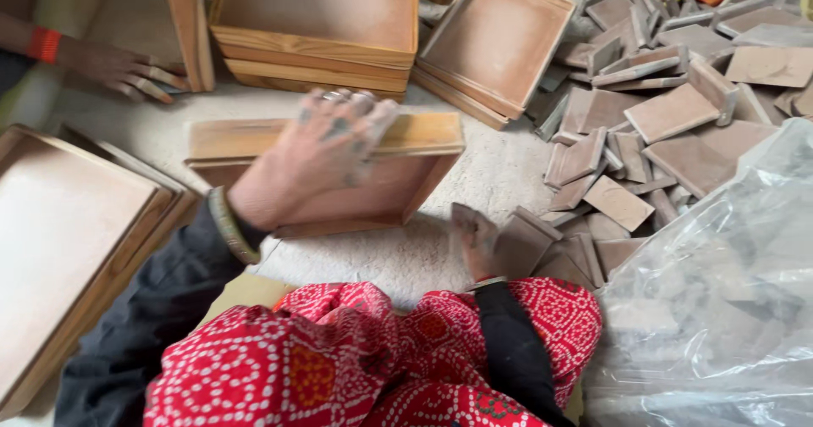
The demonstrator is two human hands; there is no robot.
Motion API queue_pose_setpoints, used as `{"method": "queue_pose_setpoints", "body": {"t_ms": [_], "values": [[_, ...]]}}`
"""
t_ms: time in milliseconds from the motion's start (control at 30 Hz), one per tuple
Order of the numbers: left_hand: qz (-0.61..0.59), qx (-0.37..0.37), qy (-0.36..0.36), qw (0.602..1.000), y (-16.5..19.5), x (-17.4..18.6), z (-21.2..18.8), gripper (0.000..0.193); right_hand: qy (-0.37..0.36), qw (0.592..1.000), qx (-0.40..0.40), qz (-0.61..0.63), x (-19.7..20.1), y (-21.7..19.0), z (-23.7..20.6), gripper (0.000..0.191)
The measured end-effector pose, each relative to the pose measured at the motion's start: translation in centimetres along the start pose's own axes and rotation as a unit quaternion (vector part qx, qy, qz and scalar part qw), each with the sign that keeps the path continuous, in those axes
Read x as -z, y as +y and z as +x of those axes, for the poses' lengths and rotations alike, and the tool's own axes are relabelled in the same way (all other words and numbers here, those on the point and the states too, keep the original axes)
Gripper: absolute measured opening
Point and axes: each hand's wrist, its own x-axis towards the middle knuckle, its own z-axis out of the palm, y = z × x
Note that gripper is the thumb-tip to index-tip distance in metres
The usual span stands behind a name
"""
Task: The person sits on the floor and sands the edges and corners of a rectangular wooden tray using a sanding block. They rotate the tray to reach all sides, then place it on a stack of finished trays.
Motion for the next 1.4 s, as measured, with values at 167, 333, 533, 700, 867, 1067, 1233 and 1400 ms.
{"method": "queue_pose_setpoints", "body": {"t_ms": [167, 333, 533, 700, 867, 1067, 1233, 1400], "values": [[-0.008, 0.017, 0.069, 0.997, 2.9, -2.2, 2.0, 0.064, -0.052, 0.998, 0.015, -0.043, -1.5, -0.6, 0.2, 0.024], [-0.011, 0.063, 0.035, 0.997, 1.9, -2.0, 2.2, 0.065, -0.133, 0.990, -0.043, 0.002, -3.3, -1.6, 0.3, 0.027], [-0.001, 0.064, 0.048, 0.997, 1.5, -1.7, 2.4, 0.064, -0.171, 0.977, -0.107, 0.067, -4.7, -1.7, 0.9, 0.030], [-0.031, 0.079, 0.026, 0.996, 1.1, -2.2, 2.6, 0.065, -0.166, 0.967, -0.173, 0.087, -4.4, -1.7, 1.1, 0.030], [-0.005, 0.071, 0.023, 0.997, 0.9, -2.4, 2.7, 0.071, -0.171, 0.968, -0.155, 0.097, -4.5, -1.6, 1.1, 0.030], [0.000, 0.073, 0.024, 0.997, 1.2, -2.3, 2.5, 0.069, -0.179, 0.966, -0.168, 0.085, -4.8, -1.1, 1.2, 0.029], [0.008, 0.072, 0.046, 0.996, 1.4, -1.4, 3.0, 0.064, -0.179, 0.966, -0.165, 0.085, -4.6, -1.3, 1.3, 0.030], [0.012, 0.085, 0.036, 0.996, 1.9, -0.5, 3.4, 0.051, -0.186, 0.963, -0.177, 0.086, -4.4, -2.3, 1.7, 0.032]]}}
